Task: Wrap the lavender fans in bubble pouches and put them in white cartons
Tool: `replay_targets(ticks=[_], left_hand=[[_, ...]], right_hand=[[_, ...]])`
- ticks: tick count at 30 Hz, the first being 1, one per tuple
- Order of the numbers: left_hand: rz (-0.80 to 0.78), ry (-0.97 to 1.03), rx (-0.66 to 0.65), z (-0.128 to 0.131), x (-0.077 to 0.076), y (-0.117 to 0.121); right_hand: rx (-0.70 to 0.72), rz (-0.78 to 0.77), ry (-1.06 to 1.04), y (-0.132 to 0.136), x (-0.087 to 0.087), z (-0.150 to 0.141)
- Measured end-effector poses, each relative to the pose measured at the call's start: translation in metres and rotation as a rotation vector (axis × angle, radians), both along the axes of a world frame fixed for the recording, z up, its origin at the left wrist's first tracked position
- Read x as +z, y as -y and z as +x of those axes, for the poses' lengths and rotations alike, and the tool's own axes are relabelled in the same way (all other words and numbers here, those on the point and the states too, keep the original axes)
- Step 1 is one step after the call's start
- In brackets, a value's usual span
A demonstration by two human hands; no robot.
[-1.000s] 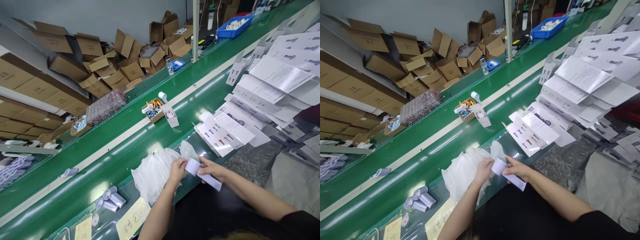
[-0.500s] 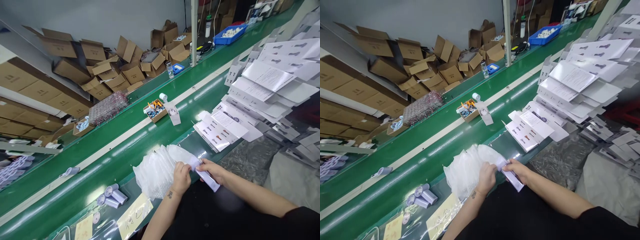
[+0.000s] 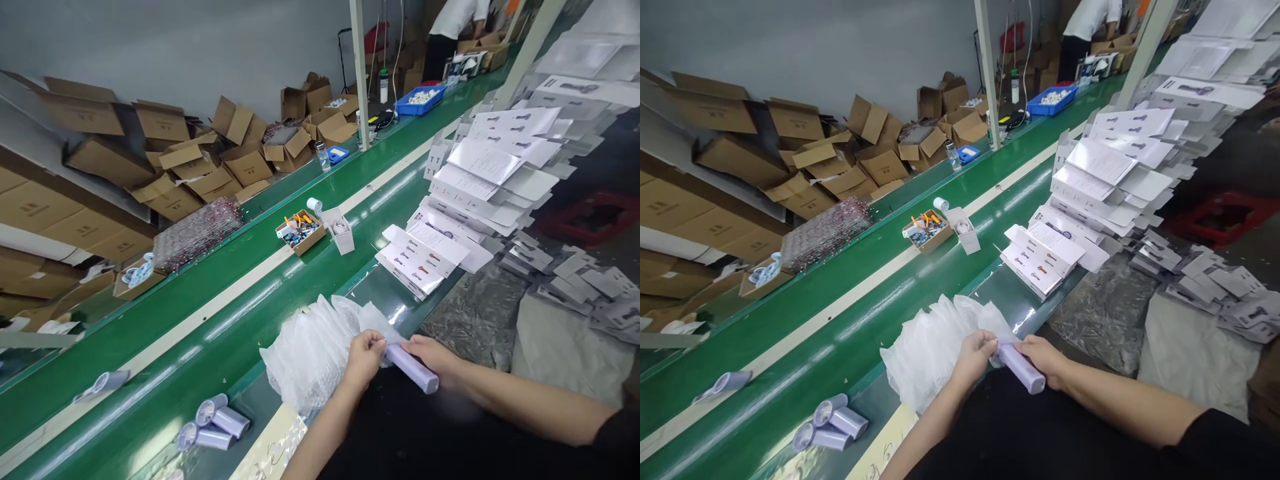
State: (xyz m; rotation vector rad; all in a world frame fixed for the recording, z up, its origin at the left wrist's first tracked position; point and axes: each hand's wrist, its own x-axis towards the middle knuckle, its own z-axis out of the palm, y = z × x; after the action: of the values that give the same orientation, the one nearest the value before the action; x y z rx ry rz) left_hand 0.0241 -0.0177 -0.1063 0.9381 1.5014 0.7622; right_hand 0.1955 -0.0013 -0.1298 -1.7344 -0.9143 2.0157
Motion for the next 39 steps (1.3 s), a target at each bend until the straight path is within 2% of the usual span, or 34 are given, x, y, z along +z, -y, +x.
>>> replay_targets(ticks=[2,3,5,7,10,13,15,17,18,20,22,23,25,27,30,33,35,37,39], left_hand=[[-0.159,0.178,0.028,0.003,0.006,0.003],[-0.217,0.25,0.025,0.005,0.009,0.004],[-0.285,0.356,-0.003,0.005,0.017,0.003],[-0.258,0.405,-0.015,0.001,0.03,-0.003],[-0.049,0.395,-0.046,-0.012,0.057,-0.016],[0.267,0.223,-0.221,-0.024,0.072,-0.024],[0.383,0.026,-0.375,-0.025,0.066,-0.026],[0.421,-0.138,-0.398,-0.021,0.05,-0.029],[0.428,-0.184,-0.347,-0.019,0.04,-0.03],[0.39,-0.199,-0.148,-0.018,0.024,-0.034],[0.266,-0.106,0.055,-0.021,0.016,-0.037],[0.196,-0.033,0.143,-0.024,0.016,-0.037],[0.104,0.105,0.286,-0.03,0.02,-0.037],[0.091,0.185,0.395,-0.037,0.027,-0.035],[0.123,0.282,0.502,-0.053,0.037,-0.029],[0.199,0.413,0.626,-0.079,0.05,-0.023],[0.272,0.494,0.731,-0.096,0.062,-0.02],[0.329,0.574,0.813,-0.107,0.074,-0.021],[0.356,0.634,0.842,-0.109,0.082,-0.026]], right_hand=[[0.129,0.198,0.138,0.002,0.009,0.015],[0.176,0.241,0.153,0.0,0.018,0.024],[0.25,0.212,0.081,-0.008,0.042,0.038],[0.304,0.17,-0.013,-0.021,0.07,0.047],[0.25,0.232,-0.127,-0.038,0.101,0.044],[0.117,0.256,-0.327,-0.046,0.108,0.021],[0.132,0.253,-0.382,-0.05,0.104,0.004],[0.287,0.292,-0.324,-0.063,0.099,-0.005],[0.394,0.349,-0.258,-0.076,0.099,-0.004],[0.584,0.527,-0.043,-0.114,0.1,0.006],[0.626,0.707,0.296,-0.166,0.103,0.022],[0.615,0.76,0.501,-0.192,0.104,0.029],[0.67,0.745,0.858,-0.235,0.103,0.036],[0.718,0.701,1.077,-0.259,0.102,0.036],[0.719,0.739,1.166,-0.256,0.11,0.029],[0.617,1.005,1.119,-0.223,0.127,0.019],[0.54,1.197,1.003,-0.197,0.133,0.007],[0.521,1.3,0.835,-0.17,0.122,-0.011],[0.555,1.31,0.664,-0.146,0.094,-0.033]])
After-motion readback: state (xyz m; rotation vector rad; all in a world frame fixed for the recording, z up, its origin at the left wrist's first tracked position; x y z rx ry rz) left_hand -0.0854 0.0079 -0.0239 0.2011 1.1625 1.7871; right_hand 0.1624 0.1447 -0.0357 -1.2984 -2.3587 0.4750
